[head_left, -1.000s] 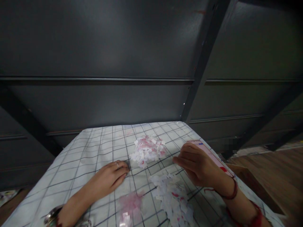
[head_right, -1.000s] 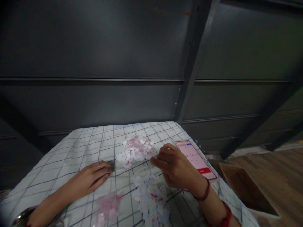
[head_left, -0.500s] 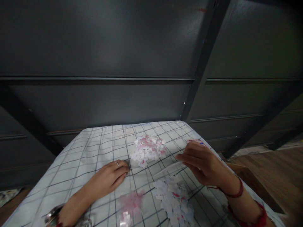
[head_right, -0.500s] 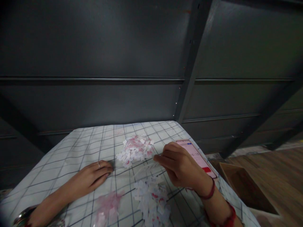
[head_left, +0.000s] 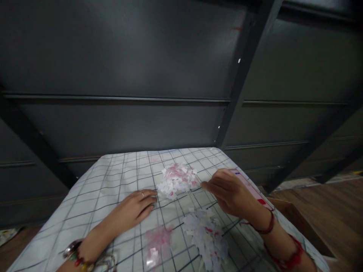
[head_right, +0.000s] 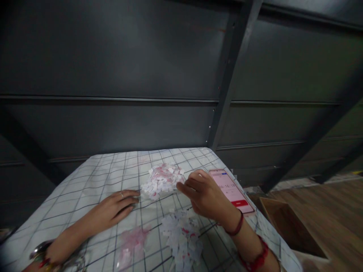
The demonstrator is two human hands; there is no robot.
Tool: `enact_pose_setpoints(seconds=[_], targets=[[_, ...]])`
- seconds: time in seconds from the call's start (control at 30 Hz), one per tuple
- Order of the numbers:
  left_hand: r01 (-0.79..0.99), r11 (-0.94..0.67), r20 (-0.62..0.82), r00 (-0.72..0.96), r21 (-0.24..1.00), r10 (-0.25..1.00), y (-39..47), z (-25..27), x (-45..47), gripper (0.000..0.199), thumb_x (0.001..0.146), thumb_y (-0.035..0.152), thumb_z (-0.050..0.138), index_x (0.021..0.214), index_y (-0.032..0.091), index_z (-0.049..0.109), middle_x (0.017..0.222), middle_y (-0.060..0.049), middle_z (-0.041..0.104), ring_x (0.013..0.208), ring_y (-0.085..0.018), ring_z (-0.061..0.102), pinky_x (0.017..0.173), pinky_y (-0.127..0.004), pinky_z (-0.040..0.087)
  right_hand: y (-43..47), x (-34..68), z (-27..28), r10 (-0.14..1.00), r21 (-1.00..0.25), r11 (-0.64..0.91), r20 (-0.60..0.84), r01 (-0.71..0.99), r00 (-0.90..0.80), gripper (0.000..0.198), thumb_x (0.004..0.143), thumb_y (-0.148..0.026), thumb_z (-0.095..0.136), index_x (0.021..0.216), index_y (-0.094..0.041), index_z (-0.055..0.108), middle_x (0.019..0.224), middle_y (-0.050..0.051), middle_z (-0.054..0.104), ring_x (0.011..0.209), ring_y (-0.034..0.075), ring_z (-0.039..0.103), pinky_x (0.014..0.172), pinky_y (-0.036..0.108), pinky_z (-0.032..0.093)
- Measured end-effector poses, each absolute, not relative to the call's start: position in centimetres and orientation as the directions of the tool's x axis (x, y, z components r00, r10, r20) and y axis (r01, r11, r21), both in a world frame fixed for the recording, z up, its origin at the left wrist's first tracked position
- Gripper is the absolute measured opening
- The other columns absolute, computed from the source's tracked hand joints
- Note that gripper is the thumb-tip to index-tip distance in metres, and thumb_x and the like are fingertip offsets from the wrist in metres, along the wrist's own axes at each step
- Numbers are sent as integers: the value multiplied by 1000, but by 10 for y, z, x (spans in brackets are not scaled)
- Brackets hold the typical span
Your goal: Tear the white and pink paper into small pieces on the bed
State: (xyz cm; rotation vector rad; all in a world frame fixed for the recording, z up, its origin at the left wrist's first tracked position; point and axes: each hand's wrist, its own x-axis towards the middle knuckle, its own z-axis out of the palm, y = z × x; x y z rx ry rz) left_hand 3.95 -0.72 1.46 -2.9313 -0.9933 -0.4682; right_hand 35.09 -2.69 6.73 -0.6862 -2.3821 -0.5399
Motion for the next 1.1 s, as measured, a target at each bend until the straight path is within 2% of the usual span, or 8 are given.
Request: enact_pose_setpoints(seconds=[0.13, 0.27, 0.5, 0.67, 0.83, 1.1], targets=[[602, -792, 287, 744, 104, 604, -7, 15, 35, 23, 90, 21, 39, 101, 18, 59, 101, -6, 64, 94, -17, 60, 82, -32, 50, -27, 335, 62, 341, 278, 754, 609, 595, -716, 33, 76, 3, 36, 97, -12, 56, 67, 4, 53, 71, 18, 40, 67, 34, 38], [611, -781, 262, 739, 128, 621, -8, 14, 30, 22, 90, 20, 38, 102, 18, 57, 102, -6, 62, 93, -17, 60, 82, -32, 50, -38, 330, 66, 364, 267, 767, 567, 583, -739, 31, 76, 3, 37, 93, -11, 57, 67, 4, 52, 70, 17, 40, 69, 33, 38], [613, -779, 269, 735, 130, 623, -9, 15, 28, 23, 89, 18, 39, 101, 18, 58, 101, -6, 63, 94, -17, 59, 83, -32, 49, -35, 323, 68, 336, 316, 735, 599, 599, -727, 32, 77, 4, 35, 95, -11, 57, 67, 4, 52, 68, 17, 39, 65, 32, 36], [623, -771, 265, 728, 130, 633, -11, 16, 28, 24, 88, 16, 38, 99, 17, 59, 100, -6, 63, 93, -17, 60, 84, -31, 49, -35, 320, 71, 395, 340, 724, 509, 600, -765, 29, 77, 1, 37, 88, -13, 59, 63, 2, 48, 63, 16, 36, 60, 31, 32], [625, -767, 253, 726, 148, 640, -11, 16, 28, 24, 87, 15, 39, 98, 17, 60, 98, -6, 63, 92, -18, 59, 84, -32, 49, -49, 327, 81, 403, 352, 696, 530, 626, -746, 30, 77, 1, 38, 94, -11, 60, 65, 4, 50, 67, 16, 38, 64, 31, 33], [618, -767, 257, 724, 169, 640, -11, 16, 27, 24, 88, 16, 38, 98, 17, 59, 97, -6, 63, 91, -18, 59, 83, -33, 48, -53, 330, 83, 444, 384, 649, 510, 657, -737, 30, 72, 1, 42, 89, -13, 62, 62, 3, 49, 64, 16, 39, 63, 31, 33]])
